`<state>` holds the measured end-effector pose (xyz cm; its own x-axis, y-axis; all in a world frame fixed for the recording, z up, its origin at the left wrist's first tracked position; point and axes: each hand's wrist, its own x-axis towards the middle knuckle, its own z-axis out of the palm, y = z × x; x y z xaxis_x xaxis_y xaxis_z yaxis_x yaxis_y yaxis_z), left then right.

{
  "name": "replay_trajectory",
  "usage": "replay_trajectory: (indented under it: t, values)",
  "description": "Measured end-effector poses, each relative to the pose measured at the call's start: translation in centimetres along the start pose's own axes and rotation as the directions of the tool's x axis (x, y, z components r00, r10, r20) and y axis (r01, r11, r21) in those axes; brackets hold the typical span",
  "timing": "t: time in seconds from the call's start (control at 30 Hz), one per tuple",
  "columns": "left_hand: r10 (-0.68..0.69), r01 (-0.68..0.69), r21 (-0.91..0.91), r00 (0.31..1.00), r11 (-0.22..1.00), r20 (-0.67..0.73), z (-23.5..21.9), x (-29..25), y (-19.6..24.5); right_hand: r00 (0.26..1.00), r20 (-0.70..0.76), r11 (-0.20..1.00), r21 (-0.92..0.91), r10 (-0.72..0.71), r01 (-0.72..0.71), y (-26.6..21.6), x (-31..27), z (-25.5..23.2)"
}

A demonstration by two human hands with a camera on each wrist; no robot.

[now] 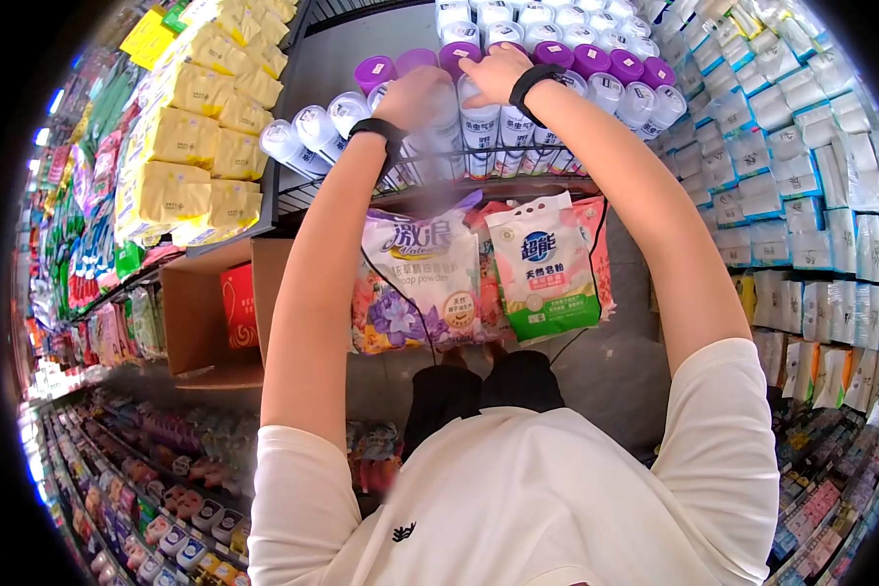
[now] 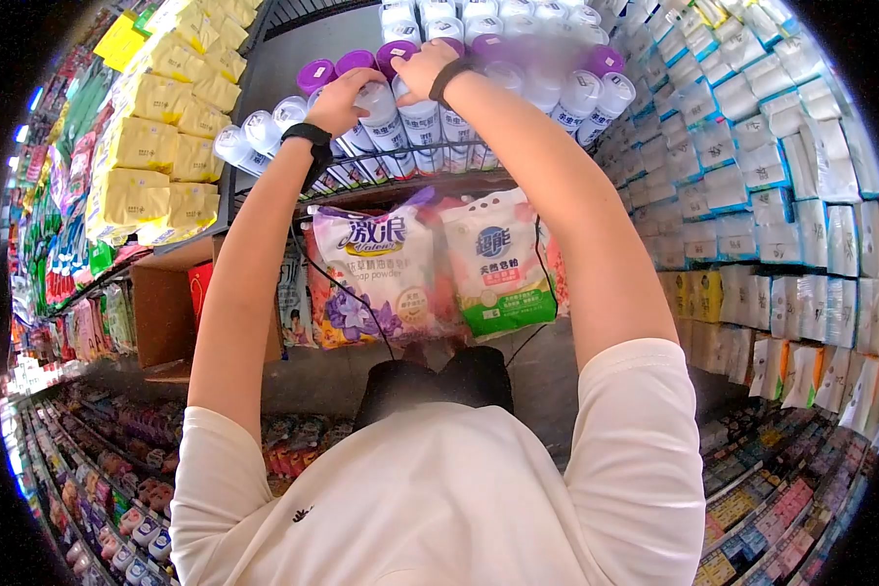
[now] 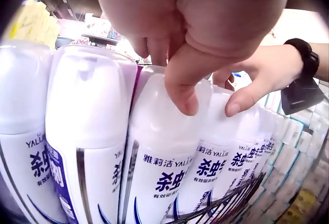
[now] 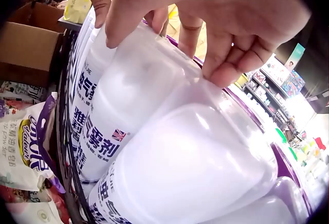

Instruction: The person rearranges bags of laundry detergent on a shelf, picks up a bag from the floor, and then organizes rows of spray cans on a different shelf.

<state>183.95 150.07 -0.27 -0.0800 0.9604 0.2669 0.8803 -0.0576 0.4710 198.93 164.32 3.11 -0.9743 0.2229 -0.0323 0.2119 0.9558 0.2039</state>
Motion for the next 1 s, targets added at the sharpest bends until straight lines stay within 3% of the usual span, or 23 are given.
replay_trajectory:
  t: [0.03, 0.13, 0.23, 0.33, 0.43, 0.63, 0.7, 0.8, 1.0]
  values:
    - [0.011, -0.010, -0.036, 1.000, 0.999, 0.020, -0.2, -0.2, 0.0, 1.000, 0.000, 1.000, -0.002, 0.001, -0.001, -0.1, 0.0, 0.0]
    - [0.138, -0.130, 0.232, 0.990, 0.964, -0.021, -0.5, 0.0, -0.6, 1.000, 0.000, 1.000, -0.005, 0.005, -0.005, 0.0, 0.0, 0.1]
    - [-0.024, 0.067, 0.338, 0.991, 0.939, -0.131, -1.2, -0.6, 1.7, 1.000, -0.013, 1.000, -0.004, 0.007, -0.007, -0.1, 0.2, 0.3]
    - [-0.146, 0.196, 0.470, 0.979, 0.861, -0.140, -1.0, -0.5, 2.0, 0.999, -0.029, 1.000, -0.014, 0.014, -0.015, 0.0, 0.2, 0.6]
    - [-0.104, 0.155, 0.496, 0.986, 0.854, -0.129, -1.1, -0.7, 2.0, 1.000, 0.001, 1.000, -0.012, 0.012, -0.012, -0.1, 0.2, 0.5]
    - [-0.162, 0.174, 0.439, 0.985, 0.881, -0.066, -0.4, -0.5, 2.3, 1.000, -0.014, 1.000, 0.005, 0.011, -0.011, -0.1, 0.1, 0.4]
    - [-0.147, 0.169, 0.403, 0.985, 0.899, -0.086, -0.1, -0.8, 2.2, 1.000, 0.012, 1.000, 0.005, 0.001, -0.001, 0.0, 0.2, 0.3]
    - [-0.123, 0.155, 0.382, 0.987, 0.911, -0.106, 0.3, -0.9, 1.8, 0.998, -0.061, 1.000, -0.004, 0.005, -0.005, -0.1, 0.0, 0.6]
    - [-0.075, 0.102, 0.380, 0.994, 0.920, -0.084, 0.7, -0.8, 0.6, 1.000, -0.012, 1.000, -0.004, -0.013, 0.013, 0.0, 0.0, 0.2]
